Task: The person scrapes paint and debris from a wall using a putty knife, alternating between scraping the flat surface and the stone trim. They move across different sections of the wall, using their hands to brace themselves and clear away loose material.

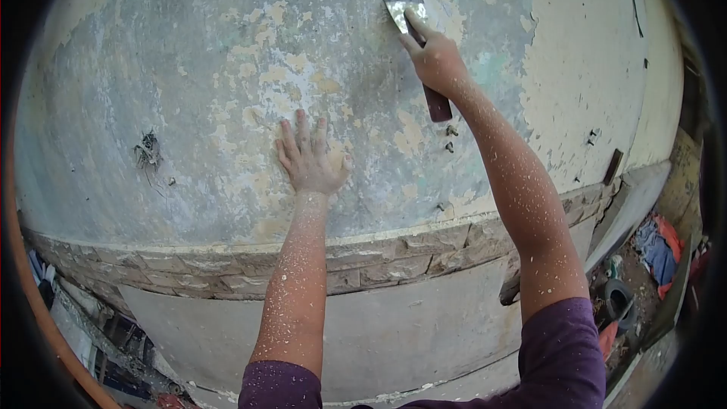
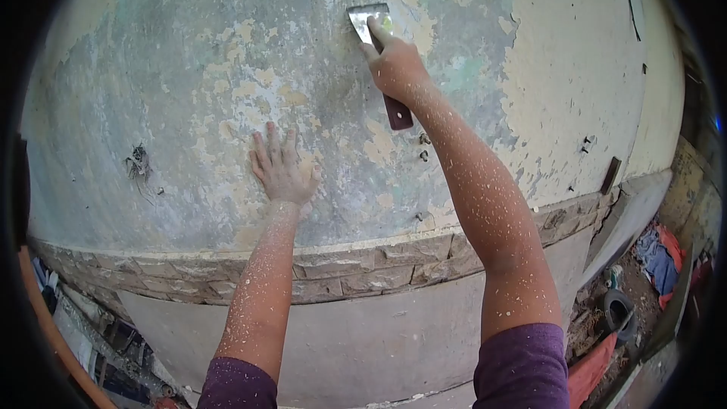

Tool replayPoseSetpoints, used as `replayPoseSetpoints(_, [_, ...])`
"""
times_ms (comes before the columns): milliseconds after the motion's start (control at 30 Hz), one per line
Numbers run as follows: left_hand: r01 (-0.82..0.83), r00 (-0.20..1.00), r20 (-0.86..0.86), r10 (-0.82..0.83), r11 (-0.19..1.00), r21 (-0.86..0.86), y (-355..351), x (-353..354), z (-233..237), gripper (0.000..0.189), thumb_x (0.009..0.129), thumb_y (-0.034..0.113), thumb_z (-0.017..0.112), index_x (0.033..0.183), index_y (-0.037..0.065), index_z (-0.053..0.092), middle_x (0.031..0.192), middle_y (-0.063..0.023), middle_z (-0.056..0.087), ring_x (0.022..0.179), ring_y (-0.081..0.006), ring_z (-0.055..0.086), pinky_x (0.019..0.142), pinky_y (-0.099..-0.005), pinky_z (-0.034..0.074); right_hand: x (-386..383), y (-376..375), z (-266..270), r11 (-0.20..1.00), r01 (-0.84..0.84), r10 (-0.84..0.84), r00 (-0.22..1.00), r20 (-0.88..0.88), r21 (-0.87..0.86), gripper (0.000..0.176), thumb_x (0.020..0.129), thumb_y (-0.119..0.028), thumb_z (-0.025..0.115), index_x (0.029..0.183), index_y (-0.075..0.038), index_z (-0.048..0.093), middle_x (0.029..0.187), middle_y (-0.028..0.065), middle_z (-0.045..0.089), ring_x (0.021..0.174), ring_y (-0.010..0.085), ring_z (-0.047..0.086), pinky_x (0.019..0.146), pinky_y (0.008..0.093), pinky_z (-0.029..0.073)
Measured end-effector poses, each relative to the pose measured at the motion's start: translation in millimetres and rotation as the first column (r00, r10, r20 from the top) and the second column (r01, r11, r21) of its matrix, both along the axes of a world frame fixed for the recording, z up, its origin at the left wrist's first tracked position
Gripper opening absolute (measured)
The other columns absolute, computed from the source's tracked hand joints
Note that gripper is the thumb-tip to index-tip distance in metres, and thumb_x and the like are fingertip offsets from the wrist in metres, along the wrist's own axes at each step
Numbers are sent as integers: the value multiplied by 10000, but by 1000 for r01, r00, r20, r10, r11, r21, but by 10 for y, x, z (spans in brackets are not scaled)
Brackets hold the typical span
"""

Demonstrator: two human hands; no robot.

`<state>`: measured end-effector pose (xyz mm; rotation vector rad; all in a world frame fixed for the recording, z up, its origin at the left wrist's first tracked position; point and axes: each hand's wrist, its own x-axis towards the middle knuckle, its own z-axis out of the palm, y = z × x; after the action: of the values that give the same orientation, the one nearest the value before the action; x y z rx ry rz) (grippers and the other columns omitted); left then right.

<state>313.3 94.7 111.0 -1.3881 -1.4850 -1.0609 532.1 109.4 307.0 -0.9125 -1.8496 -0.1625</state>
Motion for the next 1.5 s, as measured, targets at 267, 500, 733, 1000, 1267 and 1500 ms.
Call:
replayPoseSetpoints(267, [85, 967, 242, -84, 996, 7, -258, 417, 345, 584, 888, 373, 509, 1373, 82, 366, 1489, -189, 147, 1365, -386, 125, 1083, -564, 105, -309, -145, -47, 994, -100, 89, 966, -242, -35, 547, 939, -291, 513, 1438, -134, 351, 1152, 269, 599, 1035, 407, 599, 908, 431, 456])
replayPoseSetpoints(500, [804, 63, 787, -613, 499, 325, -863, 1090, 1177, 453, 987, 374, 382, 1193, 5, 543, 1018, -128, 617, 888, -188, 600, 794, -308, 472, -421, -582, -332, 963, -270, 247, 855, -456, 15, 572, 933, -318, 509, 1349, 51, 377, 1024, 271, 637, 962, 404, 624, 813, 461, 479])
replayPoseSetpoints(733, [831, -143, 824, -547, 386, 401, -656, 1161, 1289, 370, 994, 297, 400, 1149, -9, 538, 929, -101, 593, 764, -171, 606, 607, -329, 514, -308, -398, -331, 950, -295, 258, 925, -280, -99, 466, 912, -395, 512, 1220, -47, 544, 993, 216, 655, 1004, 393, 604, 892, 488, 431])
replayPoseSetpoints(1000, [541, 549, 786, -285, 838, -74, -468, 976, 1250, 533, 983, 416, 365, 1037, -76, 562, 832, -207, 636, 745, -315, 668, 706, -433, 521, 290, 847, -482, 838, 423, -320, 892, -319, 344, 589, 935, -515, 390, 1431, -197, 373, 1516, 102, 232, 1410, 308, 158, 1121, 518, 83])
replayPoseSetpoints(1267, [421, 682, 705, -193, 893, -162, -376, 1042, 2350, 570, 984, 470, 352, 886, -42, 580, 624, -93, 563, 468, -195, 573, 441, -339, 463, 409, 928, -525, 828, 425, -367, 904, -218, 366, 678, 890, -536, 441, 1479, -248, 268, 1574, 58, 82, 1451, 284, 21, 1153, 511, -3])
replayPoseSetpoints(1500, [320, 740, 659, -135, 933, -168, -332, 1266, 2357, 589, 980, 487, 352, 826, -35, 581, 601, -66, 547, 461, -194, 557, 430, -340, 450, 411, 932, -554, 851, 398, -344, 915, -209, 342, 663, 896, -539, 423, 1482, -281, 248, 1576, 29, 76, 1452, 268, 16, 1152, 526, -20])
